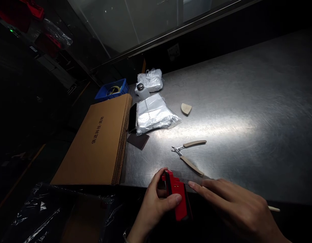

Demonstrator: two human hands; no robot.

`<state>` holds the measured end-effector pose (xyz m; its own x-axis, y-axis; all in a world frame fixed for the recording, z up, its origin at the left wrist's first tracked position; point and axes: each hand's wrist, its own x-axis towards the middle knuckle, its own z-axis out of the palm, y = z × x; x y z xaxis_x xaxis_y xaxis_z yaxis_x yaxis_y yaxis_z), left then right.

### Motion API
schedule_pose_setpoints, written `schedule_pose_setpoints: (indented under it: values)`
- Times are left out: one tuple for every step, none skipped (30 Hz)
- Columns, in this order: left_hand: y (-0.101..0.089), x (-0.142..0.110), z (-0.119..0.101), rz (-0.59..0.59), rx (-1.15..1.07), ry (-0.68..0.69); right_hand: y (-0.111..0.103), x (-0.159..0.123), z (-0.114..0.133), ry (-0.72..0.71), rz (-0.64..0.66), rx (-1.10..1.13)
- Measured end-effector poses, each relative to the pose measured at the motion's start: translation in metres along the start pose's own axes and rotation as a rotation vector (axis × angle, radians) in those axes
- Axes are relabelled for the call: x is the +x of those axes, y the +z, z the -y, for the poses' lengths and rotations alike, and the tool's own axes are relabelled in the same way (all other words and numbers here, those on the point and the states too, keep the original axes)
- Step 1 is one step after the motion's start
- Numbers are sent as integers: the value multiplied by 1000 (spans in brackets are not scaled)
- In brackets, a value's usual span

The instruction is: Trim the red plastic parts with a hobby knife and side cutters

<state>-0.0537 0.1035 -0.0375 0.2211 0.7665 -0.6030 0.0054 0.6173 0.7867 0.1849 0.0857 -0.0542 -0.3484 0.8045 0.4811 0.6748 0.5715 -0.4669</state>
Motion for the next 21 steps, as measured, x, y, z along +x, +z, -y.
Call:
schedule_pose_setpoints:
  values:
    - [0, 0, 0, 1, -1, 1, 0, 0, 0, 6, -13, -26]
    - [0, 0, 0, 4, -6, 1, 1, 0, 0, 23, -20, -33]
    - [0, 0, 0, 7, -13, 2, 1, 0, 0, 45, -16, -14]
    - [0, 0, 0, 10, -22, 3, 1, 1, 0, 68, -5, 28]
    - [0, 0, -1, 10, -30, 4, 1, 1, 0, 87, 11, 83]
    - [0, 0, -1, 7, -35, 4, 1, 1, 1, 103, 28, 138]
    - [0, 0, -1, 4, -36, 2, 1, 2, 1, 114, 43, 182]
    - [0, 0, -1, 1, -35, 0, 1, 1, 0, 118, 54, 212]
    - [0, -1, -1, 1, -34, 1, 1, 1, -1, 125, 58, 225]
    - [0, -1, -1, 4, -34, 2, 0, 1, -4, 135, 59, 223]
    - [0, 0, 0, 9, -38, 4, 0, 1, -8, 149, 56, 206]
    - [0, 0, 0, 15, -44, 11, -1, 1, -14, 173, 50, 167]
    - [0, 1, 1, 18, -52, 18, -3, 2, -21, 207, 38, 99]
    - [0, 2, 2, 19, -60, 24, -4, 5, -30, 250, 25, 7]
    - [1, 3, 3, 17, -69, 28, -6, 8, -39, 293, 14, -96]
    - [1, 3, 4, 16, -77, 31, -8, 11, -48, 329, 7, -200]
    - [1, 4, 5, 15, -85, 35, -10, 15, -56, 357, -1, -292]
    - [1, 4, 5, 16, -94, 37, -12, 18, -62, 377, -4, -357]
    - [2, 3, 6, 13, -105, 36, -13, 21, -65, 384, -13, -383]
    - [3, 1, 6, 3, -120, 38, -14, 23, -64, 378, -27, -363]
    - [5, -1, 5, -17, -149, 43, -14, 23, -60, 367, -47, -301]
